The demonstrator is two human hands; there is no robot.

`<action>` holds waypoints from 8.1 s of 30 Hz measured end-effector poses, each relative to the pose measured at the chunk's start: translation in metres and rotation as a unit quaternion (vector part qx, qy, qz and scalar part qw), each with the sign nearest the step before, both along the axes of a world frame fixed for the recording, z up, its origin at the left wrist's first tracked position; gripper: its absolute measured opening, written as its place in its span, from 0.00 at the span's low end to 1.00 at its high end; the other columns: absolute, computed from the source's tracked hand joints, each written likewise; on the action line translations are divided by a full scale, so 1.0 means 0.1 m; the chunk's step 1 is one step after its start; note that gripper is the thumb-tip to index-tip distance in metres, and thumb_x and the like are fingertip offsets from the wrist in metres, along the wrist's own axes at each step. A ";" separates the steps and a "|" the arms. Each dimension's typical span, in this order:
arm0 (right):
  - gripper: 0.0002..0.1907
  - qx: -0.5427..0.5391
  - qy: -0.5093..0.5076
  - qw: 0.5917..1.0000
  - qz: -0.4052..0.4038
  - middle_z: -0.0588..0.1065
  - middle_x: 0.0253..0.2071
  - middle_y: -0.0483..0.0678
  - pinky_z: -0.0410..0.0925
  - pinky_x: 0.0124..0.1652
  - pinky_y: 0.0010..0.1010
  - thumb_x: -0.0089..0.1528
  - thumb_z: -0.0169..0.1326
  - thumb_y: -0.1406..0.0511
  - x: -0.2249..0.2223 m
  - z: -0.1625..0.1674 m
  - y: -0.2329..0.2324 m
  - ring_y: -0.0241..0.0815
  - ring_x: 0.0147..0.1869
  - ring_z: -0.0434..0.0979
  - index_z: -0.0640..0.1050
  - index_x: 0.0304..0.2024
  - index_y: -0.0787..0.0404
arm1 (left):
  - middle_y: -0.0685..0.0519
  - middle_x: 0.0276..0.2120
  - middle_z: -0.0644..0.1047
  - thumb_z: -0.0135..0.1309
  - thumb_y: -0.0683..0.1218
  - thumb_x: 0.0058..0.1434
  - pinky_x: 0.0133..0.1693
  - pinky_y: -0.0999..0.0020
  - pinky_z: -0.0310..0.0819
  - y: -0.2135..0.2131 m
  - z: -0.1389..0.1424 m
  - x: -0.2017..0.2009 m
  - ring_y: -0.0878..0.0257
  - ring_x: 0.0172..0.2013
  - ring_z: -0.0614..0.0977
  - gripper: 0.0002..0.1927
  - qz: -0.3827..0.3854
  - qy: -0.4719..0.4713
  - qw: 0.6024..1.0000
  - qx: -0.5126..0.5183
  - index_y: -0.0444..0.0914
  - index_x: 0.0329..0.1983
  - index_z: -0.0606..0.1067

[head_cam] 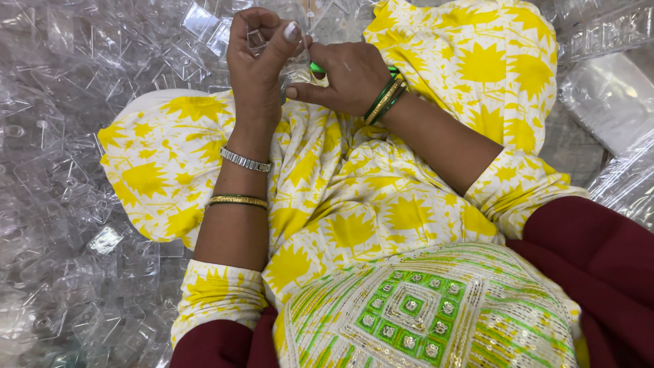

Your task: The person sits on the floor surrounded by piles of clear plastic boxes and marks each box with a green marker, handling the boxes one at a time on their lap and setting marked boxes aside.

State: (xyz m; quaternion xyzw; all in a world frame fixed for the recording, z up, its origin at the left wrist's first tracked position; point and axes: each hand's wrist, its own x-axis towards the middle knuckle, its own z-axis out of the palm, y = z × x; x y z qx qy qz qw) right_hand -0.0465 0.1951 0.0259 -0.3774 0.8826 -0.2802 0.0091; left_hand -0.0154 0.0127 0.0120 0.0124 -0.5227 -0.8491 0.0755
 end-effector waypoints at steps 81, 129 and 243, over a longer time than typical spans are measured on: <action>0.05 -0.338 -0.106 0.935 -0.011 0.75 0.42 0.46 0.70 0.49 0.26 0.70 0.61 0.72 -0.17 -0.06 -0.05 0.34 0.46 0.76 0.76 0.46 0.64 | 0.44 0.56 0.76 0.59 0.55 0.69 0.57 0.61 0.79 -0.20 -0.10 0.03 0.55 0.54 0.80 0.29 -0.031 -0.008 0.999 -0.017 0.35 0.66 0.68; 0.13 -0.374 -0.458 0.793 -0.149 0.74 0.25 0.41 0.59 0.21 0.21 0.64 0.61 0.56 -0.05 -0.19 -0.08 0.27 0.25 0.71 0.77 0.35 0.58 | 0.54 0.42 0.76 0.43 0.56 0.81 0.40 0.71 0.75 -0.12 -0.31 0.05 0.68 0.38 0.77 0.19 0.088 -0.019 0.995 -0.040 0.35 0.52 0.72; 0.19 -0.007 0.155 0.985 -0.072 0.78 0.43 0.50 0.71 0.36 0.47 0.57 0.65 0.67 -0.97 -0.28 -0.15 0.57 0.39 0.80 0.80 0.51 0.52 | 0.52 0.45 0.71 0.52 0.53 0.69 0.34 0.68 0.75 0.05 -0.42 -0.05 0.65 0.39 0.73 0.23 0.216 -0.187 0.956 -0.060 0.42 0.62 0.61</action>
